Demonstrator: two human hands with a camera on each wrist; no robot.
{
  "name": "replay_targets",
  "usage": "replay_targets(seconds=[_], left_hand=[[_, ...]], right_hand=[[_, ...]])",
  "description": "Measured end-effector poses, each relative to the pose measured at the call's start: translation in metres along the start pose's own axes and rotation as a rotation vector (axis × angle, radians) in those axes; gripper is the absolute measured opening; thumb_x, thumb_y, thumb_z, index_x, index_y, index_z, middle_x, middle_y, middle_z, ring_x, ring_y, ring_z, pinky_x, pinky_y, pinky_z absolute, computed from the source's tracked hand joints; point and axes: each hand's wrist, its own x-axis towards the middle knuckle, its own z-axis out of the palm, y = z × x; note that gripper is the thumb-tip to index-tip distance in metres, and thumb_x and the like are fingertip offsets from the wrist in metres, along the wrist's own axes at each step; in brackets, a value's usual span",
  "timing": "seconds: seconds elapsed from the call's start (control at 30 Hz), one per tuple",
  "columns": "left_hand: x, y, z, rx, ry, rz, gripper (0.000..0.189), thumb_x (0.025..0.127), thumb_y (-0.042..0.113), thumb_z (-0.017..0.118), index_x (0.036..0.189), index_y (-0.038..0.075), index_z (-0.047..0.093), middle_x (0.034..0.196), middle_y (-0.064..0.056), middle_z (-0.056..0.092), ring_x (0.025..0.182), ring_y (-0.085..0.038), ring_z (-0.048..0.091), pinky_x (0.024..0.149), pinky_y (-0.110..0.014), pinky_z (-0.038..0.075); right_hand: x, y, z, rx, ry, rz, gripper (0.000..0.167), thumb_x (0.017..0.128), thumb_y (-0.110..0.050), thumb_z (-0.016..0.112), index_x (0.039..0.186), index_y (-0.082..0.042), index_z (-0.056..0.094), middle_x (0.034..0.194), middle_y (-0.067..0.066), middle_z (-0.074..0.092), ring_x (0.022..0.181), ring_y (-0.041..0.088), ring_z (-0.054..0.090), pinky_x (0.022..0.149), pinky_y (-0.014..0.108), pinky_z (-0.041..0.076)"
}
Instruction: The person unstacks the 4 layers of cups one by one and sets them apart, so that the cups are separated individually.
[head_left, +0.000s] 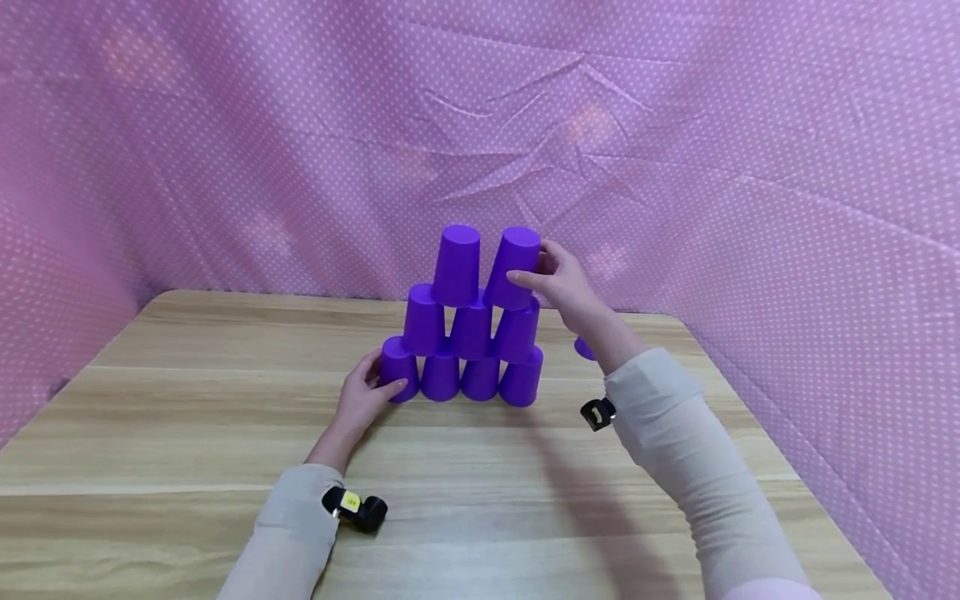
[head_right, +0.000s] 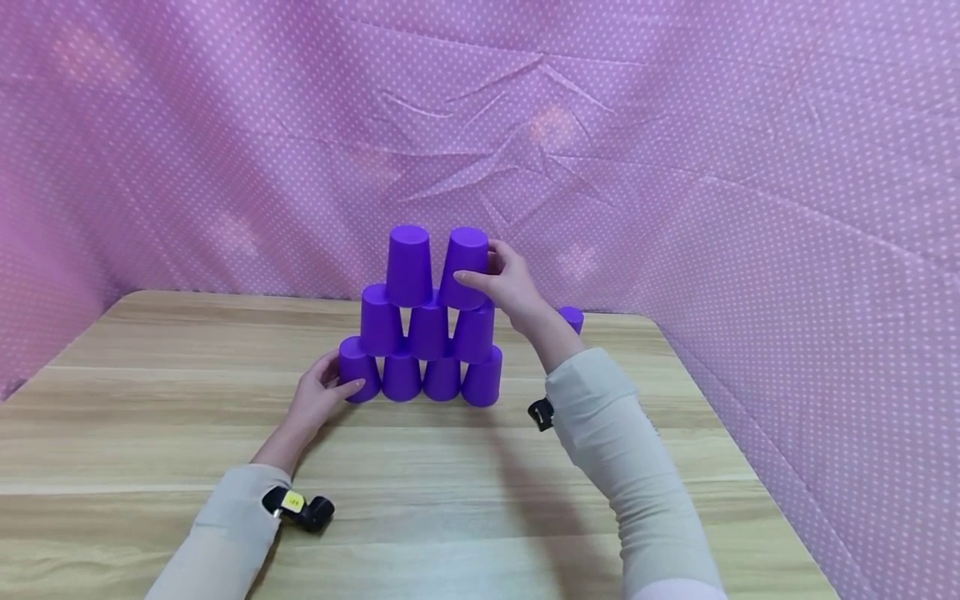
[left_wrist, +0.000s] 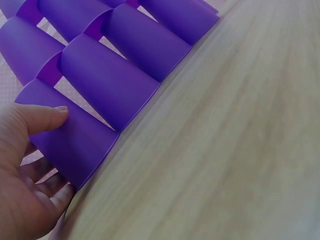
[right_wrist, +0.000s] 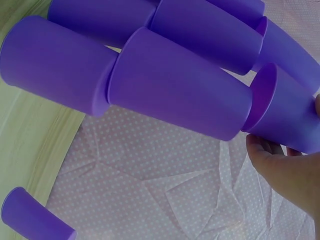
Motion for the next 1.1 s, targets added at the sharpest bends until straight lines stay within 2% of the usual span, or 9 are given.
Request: replay_targets(seconds=[0.3, 0.57, 0.67, 0.87, 1.1], left_hand=[[0.0, 0.002, 0.001, -0.008, -0.002, 0.001, 0.064, 0.075, -0.001, 0.062, 0.13, -0.003, 0.03, 0.127, -0.025, 0.035, 0.117, -0.032, 0.033, 0.097, -0.036, 0.029], [-0.001, 0.002, 0.002, -0.001, -0.009, -0.011, 0.065, 0.075, 0.001, 0.062, 0.131, -0.002, 0.029, 0.128, -0.024, 0.034, 0.118, -0.032, 0.032, 0.098, -0.036, 0.029], [-0.002, 0.001, 0.002, -0.012, -0.001, -0.009, 0.065, 0.075, 0.0, 0.063, 0.131, -0.003, 0.03, 0.128, -0.024, 0.035, 0.117, -0.032, 0.033, 0.097, -0.036, 0.029], [-0.004, 0.0, 0.003, -0.028, 0.01, 0.014, 0.063, 0.074, -0.002, 0.063, 0.128, -0.005, 0.032, 0.126, -0.025, 0.036, 0.115, -0.033, 0.035, 0.097, -0.036, 0.031], [-0.004, 0.0, 0.002, -0.024, -0.008, 0.012, 0.063, 0.075, -0.001, 0.062, 0.13, -0.004, 0.031, 0.128, -0.025, 0.034, 0.118, -0.032, 0.032, 0.098, -0.037, 0.028]], right_hand=[[-0.009, 0.003, -0.024, 0.011, 0.04, -0.048, 0.059, 0.076, -0.008, 0.064, 0.128, -0.006, 0.036, 0.118, 0.015, 0.048, 0.107, 0.023, 0.045, 0.094, 0.035, 0.033], [-0.015, 0.008, -0.054, 0.031, 0.189, -0.105, 0.055, 0.074, -0.007, 0.066, 0.123, -0.001, 0.041, 0.113, 0.017, 0.05, 0.105, 0.025, 0.046, 0.093, 0.035, 0.035], [-0.018, 0.012, -0.063, 0.053, 0.212, -0.094, 0.054, 0.074, -0.007, 0.066, 0.122, -0.001, 0.041, 0.112, 0.015, 0.05, 0.105, 0.024, 0.045, 0.094, 0.034, 0.034], [-0.023, 0.028, -0.077, 0.072, 0.201, -0.059, 0.053, 0.076, -0.007, 0.064, 0.122, -0.002, 0.038, 0.116, 0.017, 0.046, 0.109, 0.026, 0.043, 0.096, 0.036, 0.031], [-0.025, 0.053, -0.086, 0.084, 0.234, -0.03, 0.052, 0.075, -0.006, 0.065, 0.12, 0.0, 0.04, 0.108, 0.01, 0.05, 0.102, 0.022, 0.046, 0.094, 0.036, 0.033]])
